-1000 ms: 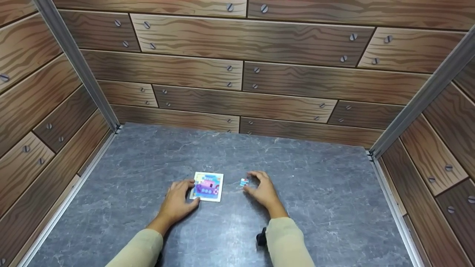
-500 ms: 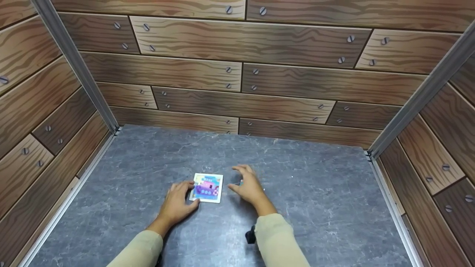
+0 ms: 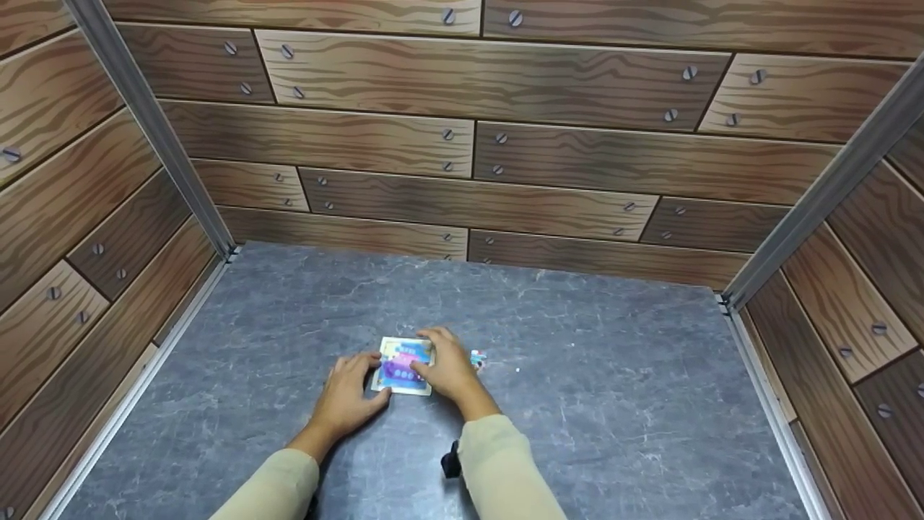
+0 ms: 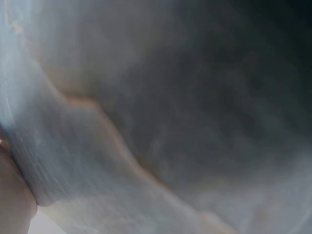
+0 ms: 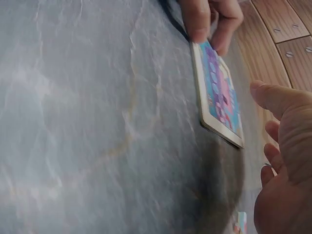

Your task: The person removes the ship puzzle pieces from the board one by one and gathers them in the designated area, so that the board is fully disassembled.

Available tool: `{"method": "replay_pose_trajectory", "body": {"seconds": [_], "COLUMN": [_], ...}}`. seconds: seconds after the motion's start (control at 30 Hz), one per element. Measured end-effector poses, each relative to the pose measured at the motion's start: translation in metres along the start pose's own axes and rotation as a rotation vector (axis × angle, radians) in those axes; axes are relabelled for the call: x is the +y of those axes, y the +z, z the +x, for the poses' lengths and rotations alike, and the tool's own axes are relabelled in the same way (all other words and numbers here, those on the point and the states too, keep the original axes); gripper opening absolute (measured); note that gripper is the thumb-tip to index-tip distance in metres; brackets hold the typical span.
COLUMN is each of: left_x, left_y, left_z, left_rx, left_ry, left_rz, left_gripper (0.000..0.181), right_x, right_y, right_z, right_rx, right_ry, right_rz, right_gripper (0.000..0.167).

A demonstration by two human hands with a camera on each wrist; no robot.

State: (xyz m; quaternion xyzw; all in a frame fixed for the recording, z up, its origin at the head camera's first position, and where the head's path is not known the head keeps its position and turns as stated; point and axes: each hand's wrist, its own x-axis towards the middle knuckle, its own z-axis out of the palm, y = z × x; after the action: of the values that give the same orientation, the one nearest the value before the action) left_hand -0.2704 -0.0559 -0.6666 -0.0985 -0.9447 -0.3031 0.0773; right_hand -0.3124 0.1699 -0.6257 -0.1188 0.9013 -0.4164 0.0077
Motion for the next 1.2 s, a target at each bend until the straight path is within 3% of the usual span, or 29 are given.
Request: {"method": "replay_pose_trajectory", "body": {"seconds": [0.23,0.43,0.83,1.2], "left_x": [0.001,0.003,0.0,-0.002], "left_y": [0.0,0.0,-0.001,0.001], "left_z": [0.002,0.002,0.001,0.001], "left_rx": [-0.003,-0.001,-0.001,0.001], "left_ry": [-0.009,-0.004,-0.01,0.007], "left_rz": [-0.009,-0.001,0.006,0.002], "left_gripper": [0.054,0.053,0.052,0.054], "right_x": [0.005,0.008,0.007,0.008], "right_y": [0.013,0.018,0.025,0.025], "right_z": [0.003,0.005,0.004,0.003], "right_rx": [-0.054,-0.019,-0.026,-0.025], "right_ry": [0.039,0.064,-0.006,-0.024], "right_rz": [0.011,-0.026,-0.173,-0.192], "right_gripper": [0.059,0.056,0.057,0.057]}}
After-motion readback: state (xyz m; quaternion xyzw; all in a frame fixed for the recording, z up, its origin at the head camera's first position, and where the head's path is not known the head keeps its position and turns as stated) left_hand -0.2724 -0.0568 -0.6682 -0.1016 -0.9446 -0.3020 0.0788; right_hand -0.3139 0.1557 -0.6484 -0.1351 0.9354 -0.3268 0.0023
